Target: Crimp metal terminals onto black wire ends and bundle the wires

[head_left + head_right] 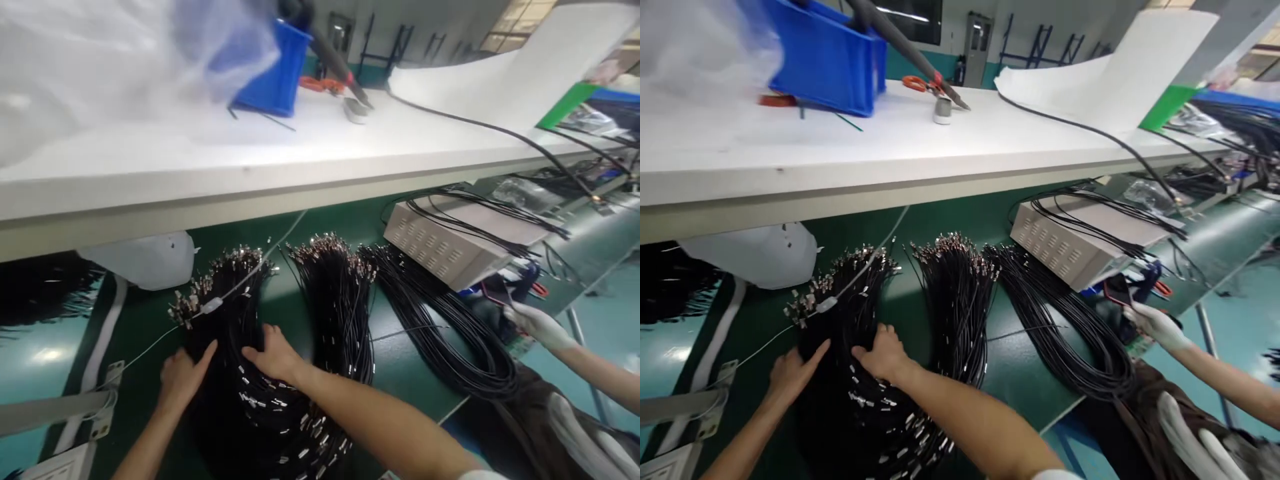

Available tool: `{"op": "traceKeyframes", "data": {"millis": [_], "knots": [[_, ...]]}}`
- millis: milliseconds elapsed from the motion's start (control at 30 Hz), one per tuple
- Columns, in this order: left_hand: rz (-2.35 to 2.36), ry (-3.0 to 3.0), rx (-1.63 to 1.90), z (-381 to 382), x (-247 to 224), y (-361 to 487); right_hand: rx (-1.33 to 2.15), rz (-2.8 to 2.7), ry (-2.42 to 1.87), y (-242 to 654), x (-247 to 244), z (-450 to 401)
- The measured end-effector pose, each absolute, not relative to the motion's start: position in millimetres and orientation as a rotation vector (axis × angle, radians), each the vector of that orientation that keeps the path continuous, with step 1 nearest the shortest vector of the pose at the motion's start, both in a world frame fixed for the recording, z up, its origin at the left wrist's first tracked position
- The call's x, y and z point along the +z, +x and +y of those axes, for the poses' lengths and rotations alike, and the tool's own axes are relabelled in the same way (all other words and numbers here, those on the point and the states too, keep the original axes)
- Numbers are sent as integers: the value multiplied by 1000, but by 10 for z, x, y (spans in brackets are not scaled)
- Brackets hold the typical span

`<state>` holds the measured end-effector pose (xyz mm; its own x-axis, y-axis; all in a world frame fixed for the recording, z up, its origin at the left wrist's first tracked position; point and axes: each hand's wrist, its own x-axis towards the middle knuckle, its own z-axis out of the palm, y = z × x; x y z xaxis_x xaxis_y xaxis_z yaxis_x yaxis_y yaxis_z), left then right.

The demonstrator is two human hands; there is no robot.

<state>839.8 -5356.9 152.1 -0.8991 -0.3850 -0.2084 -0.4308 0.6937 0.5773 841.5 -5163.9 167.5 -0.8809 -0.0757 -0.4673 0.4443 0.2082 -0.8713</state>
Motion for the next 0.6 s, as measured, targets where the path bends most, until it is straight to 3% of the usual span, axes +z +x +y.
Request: {"op": "traceKeyframes", "data": {"millis": [167, 300, 400, 600], "knots": [[2962, -49, 983, -53098, 1763, 8990, -1877, 2266, 222, 8909, 1904, -50308], [2692, 403, 972, -52439, 1913, 9208, -1934, 2012, 1002, 9323, 1446, -49488], [2549, 464, 873, -51994, 1935, 9254, -1961, 1749, 1283, 9516, 1107, -49249], [2627, 336, 431, -51244, 1836, 9325, -2101, 1830, 1260, 8948, 840, -49095]]}}
